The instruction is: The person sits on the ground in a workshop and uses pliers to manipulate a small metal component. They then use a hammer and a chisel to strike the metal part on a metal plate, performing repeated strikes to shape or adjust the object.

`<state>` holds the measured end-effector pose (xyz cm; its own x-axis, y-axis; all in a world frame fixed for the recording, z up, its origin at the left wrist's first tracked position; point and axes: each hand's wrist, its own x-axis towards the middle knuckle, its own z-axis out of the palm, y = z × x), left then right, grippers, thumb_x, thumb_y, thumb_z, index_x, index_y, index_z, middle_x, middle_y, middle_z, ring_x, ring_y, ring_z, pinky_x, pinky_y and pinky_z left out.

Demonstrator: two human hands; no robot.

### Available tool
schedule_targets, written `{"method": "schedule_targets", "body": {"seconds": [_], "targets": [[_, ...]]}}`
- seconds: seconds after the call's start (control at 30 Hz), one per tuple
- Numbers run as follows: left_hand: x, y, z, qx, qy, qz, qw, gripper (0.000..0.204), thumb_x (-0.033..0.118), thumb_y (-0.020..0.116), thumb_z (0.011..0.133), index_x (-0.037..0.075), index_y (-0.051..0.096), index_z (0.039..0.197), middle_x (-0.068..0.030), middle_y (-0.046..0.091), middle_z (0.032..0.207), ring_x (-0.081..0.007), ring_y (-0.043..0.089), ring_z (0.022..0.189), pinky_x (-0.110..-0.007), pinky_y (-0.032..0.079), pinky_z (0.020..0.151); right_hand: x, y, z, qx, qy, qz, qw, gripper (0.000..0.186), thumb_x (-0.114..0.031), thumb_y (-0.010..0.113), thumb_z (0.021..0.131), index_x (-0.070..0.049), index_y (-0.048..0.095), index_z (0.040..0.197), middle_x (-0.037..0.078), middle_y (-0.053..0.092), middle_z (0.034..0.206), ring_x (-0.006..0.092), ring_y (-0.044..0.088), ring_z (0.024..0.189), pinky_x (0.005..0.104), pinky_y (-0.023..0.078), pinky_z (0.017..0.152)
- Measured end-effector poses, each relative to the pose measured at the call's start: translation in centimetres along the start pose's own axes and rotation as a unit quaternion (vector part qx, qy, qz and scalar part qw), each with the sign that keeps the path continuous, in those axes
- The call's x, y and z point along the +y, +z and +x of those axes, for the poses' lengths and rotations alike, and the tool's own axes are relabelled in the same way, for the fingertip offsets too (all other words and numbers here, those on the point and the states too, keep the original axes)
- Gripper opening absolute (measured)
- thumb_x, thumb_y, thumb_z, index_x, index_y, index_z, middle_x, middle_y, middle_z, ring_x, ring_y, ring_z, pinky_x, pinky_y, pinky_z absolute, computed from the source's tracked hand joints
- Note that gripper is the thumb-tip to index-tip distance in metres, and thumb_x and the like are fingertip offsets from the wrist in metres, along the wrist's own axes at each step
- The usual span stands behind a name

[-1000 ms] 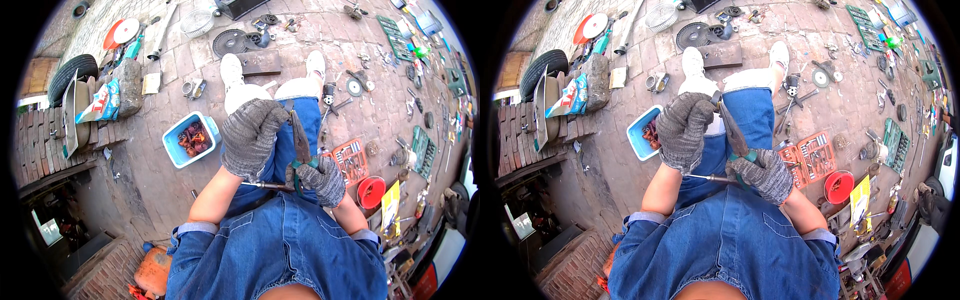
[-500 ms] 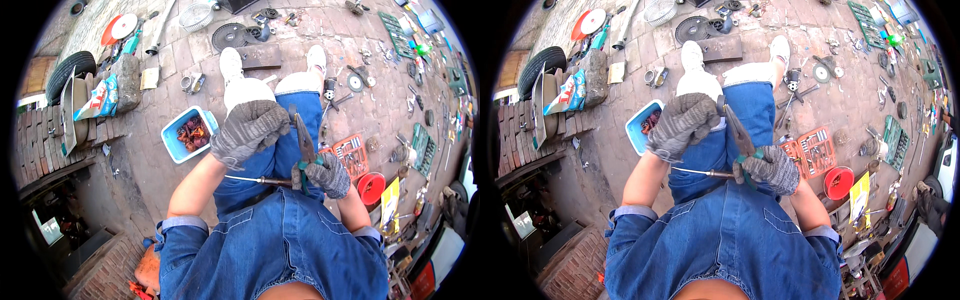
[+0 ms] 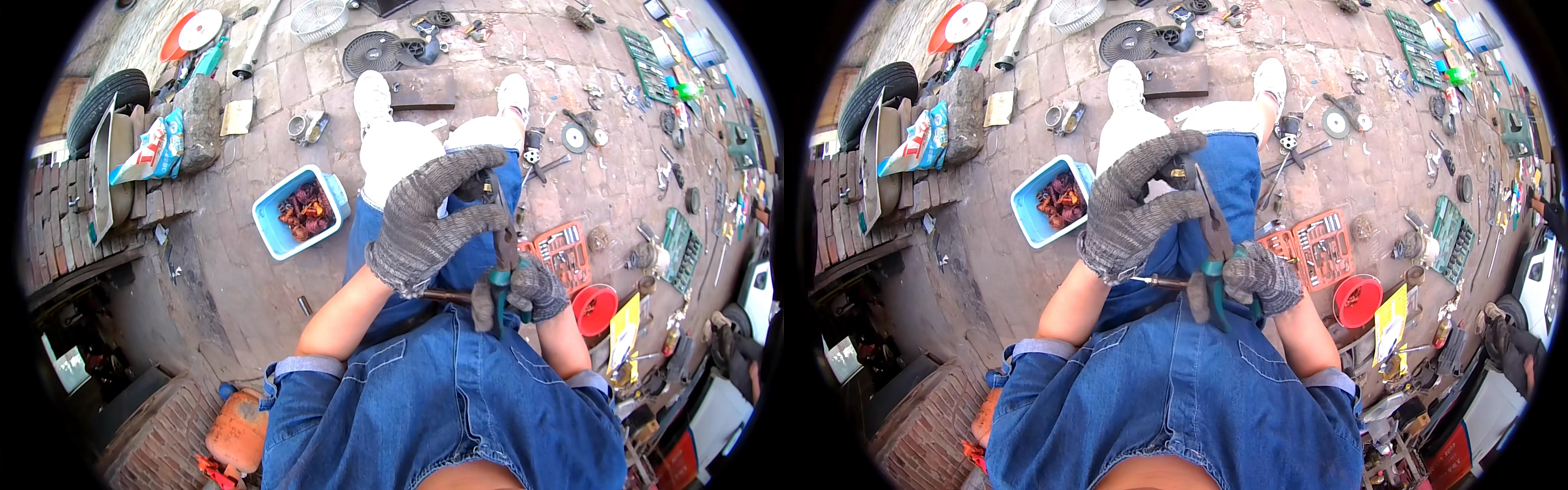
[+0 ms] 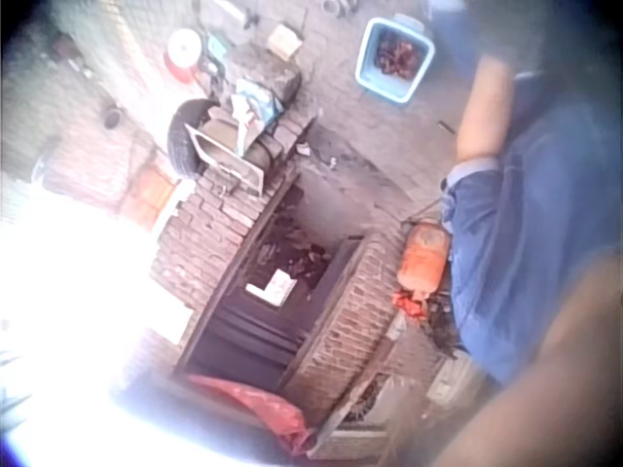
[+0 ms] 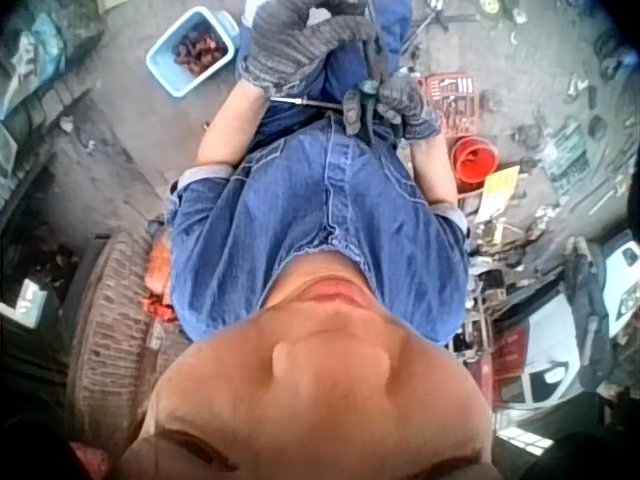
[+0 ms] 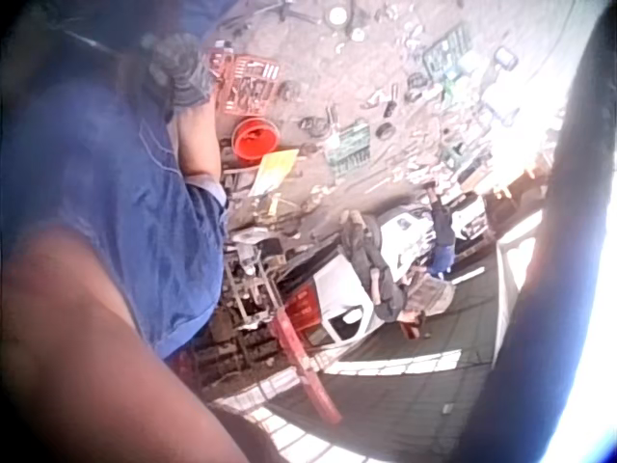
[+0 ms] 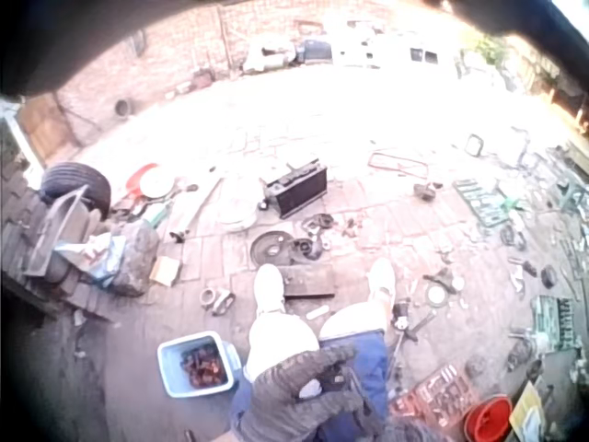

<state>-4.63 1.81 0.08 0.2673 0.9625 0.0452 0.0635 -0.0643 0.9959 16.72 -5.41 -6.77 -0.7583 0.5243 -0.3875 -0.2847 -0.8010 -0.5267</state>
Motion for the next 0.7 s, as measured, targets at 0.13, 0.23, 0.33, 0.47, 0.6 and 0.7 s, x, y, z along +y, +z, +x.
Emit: {"method": "schedule_targets", "body": {"seconds": [0.13, 0.23, 0.33, 0.47, 0.6, 0.7], "targets": [[0.7, -0.7, 0.0, 0.014, -0.020, 0.092, 0.996, 0.047, 0.015, 0.078, 0.066, 0.008, 0.062, 0.110, -0.0029, 0.064, 0.087, -0.0097, 0.059, 0.080, -0.025, 0.050, 0.073, 0.2, 0.6, -0.2, 0.132, -0.026, -0.107, 0.985, 0.021, -0.025, 0.065, 0.081, -0.003, 0.064, 0.082, 0.005, 0.062, 0.069, 0.0106, 0.058, 0.060, 0.0229, 0.046, 0.055], [1.1, -1.0, -0.1, 0.021, -0.044, 0.121, 0.992, 0.045, 0.017, 0.078, 0.066, 0.009, 0.064, 0.108, -0.0031, 0.064, 0.082, -0.0099, 0.060, 0.075, -0.025, 0.050, 0.070, -0.6, 1.6, -0.2, 0.168, -0.036, -0.179, 0.969, 0.021, -0.022, 0.066, 0.082, -0.003, 0.066, 0.090, 0.002, 0.062, 0.069, 0.0085, 0.057, 0.061, 0.0217, 0.046, 0.055], [1.4, -0.9, 0.0, 0.033, -0.056, 0.144, 0.987, 0.044, 0.018, 0.078, 0.066, 0.010, 0.064, 0.106, -0.0036, 0.064, 0.080, -0.0101, 0.060, 0.073, -0.026, 0.050, 0.068, -1.8, 2.5, -0.2, 0.174, -0.020, -0.223, 0.959, 0.023, -0.023, 0.064, 0.083, -0.002, 0.066, 0.093, 0.001, 0.062, 0.070, 0.0078, 0.056, 0.062, 0.0213, 0.045, 0.055], [1.8, -0.9, 0.1, 0.033, -0.080, 0.158, 0.984, 0.043, 0.017, 0.079, 0.065, 0.009, 0.064, 0.105, -0.0038, 0.064, 0.081, -0.0103, 0.060, 0.073, -0.026, 0.050, 0.068, -3.2, 3.5, -0.4, 0.181, 0.003, -0.271, 0.946, 0.023, -0.022, 0.062, 0.085, -0.002, 0.066, 0.097, 0.001, 0.062, 0.071, 0.0063, 0.054, 0.062, 0.0211, 0.043, 0.054], [0.8, -1.1, 0.0, 0.079, 0.010, 0.199, 0.977, 0.043, 0.013, 0.079, 0.064, 0.007, 0.063, 0.103, -0.0038, 0.065, 0.081, -0.0102, 0.060, 0.073, -0.026, 0.050, 0.067, -3.8, 4.1, -0.7, 0.213, 0.032, -0.259, 0.942, 0.024, -0.023, 0.062, 0.085, -0.003, 0.066, 0.099, 0.001, 0.062, 0.071, 0.0062, 0.053, 0.060, 0.0211, 0.042, 0.053], [0.3, -1.3, 0.2, 0.101, 0.070, 0.266, 0.956, 0.041, 0.009, 0.077, 0.064, 0.006, 0.063, 0.102, -0.0051, 0.064, 0.080, -0.0125, 0.061, 0.072, -0.027, 0.050, 0.067, -4.4, 4.3, -1.2, 0.241, 0.036, -0.256, 0.936, 0.025, -0.023, 0.064, 0.084, -0.003, 0.067, 0.099, 0.001, 0.063, 0.072, 0.0064, 0.055, 0.061, 0.0212, 0.043, 0.054]]}}
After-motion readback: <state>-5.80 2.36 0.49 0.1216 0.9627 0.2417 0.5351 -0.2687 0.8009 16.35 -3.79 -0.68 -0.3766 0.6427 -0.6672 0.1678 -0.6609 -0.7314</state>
